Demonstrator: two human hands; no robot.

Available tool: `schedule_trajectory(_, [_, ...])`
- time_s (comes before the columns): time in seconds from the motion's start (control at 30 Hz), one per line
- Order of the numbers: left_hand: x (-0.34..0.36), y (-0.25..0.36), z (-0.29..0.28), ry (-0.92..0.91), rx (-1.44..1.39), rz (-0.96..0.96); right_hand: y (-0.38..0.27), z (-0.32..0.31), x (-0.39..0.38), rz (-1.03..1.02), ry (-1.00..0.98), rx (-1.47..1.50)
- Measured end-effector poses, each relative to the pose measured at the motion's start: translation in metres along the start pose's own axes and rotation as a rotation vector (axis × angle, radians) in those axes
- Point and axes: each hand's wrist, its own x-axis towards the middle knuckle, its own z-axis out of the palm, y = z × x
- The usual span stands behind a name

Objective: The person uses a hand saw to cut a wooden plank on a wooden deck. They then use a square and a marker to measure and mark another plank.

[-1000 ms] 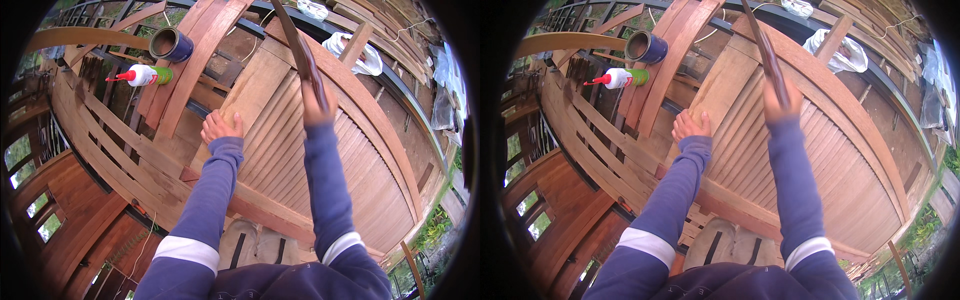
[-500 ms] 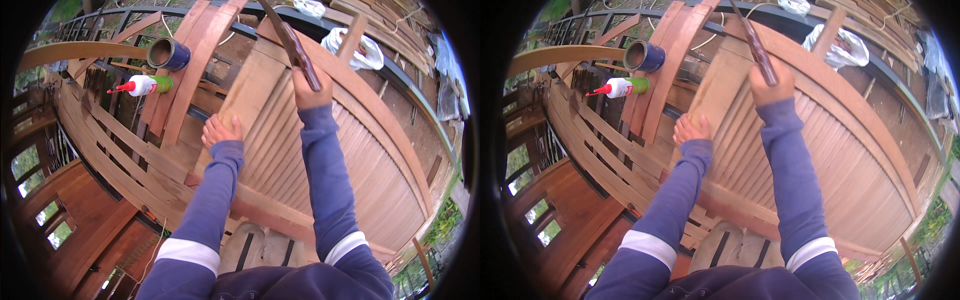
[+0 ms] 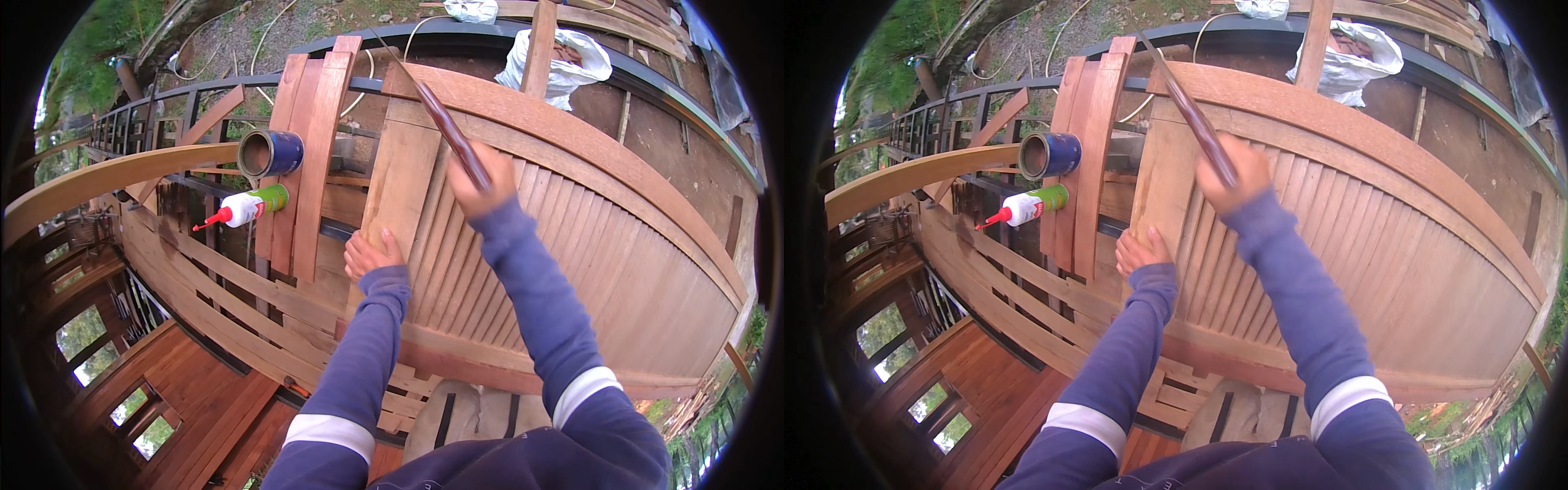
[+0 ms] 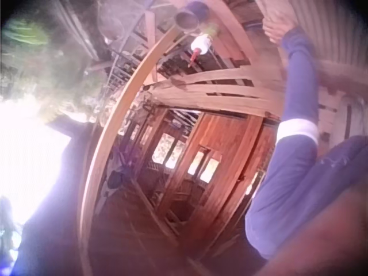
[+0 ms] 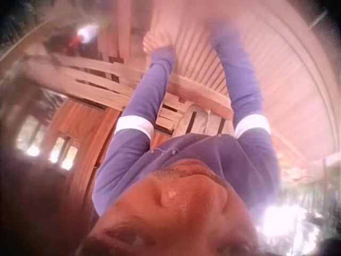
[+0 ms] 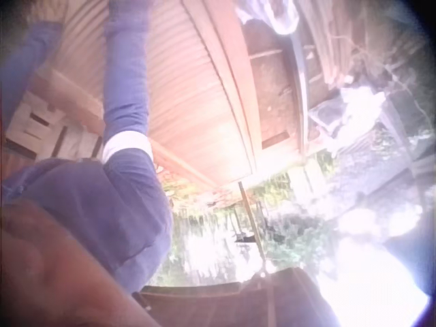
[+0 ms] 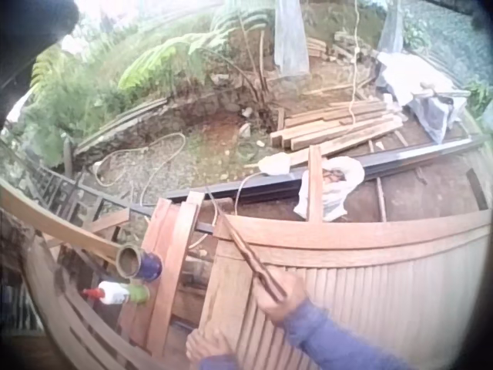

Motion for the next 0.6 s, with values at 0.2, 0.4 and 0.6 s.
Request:
schedule_trajectory(0.2, [0.003, -0.009, 0.004, 0.009, 0.009, -0.013, -0.008, -0.001, -0.007, 0.007, -0.021, 0.048])
schedule_trajectory(0.4, [-0.001, -0.009, 0.002, 0.046, 0.011, -0.004, -0.045, -0.095, -0.164, 0.097, -0.097, -0.258])
schedule_trajectory(0.6, [0.002, -0.006, 0.0, 0.038, 0.01, 0.007, 0.0, -0.005, -0.018, -0.003, -0.04, -0.021])
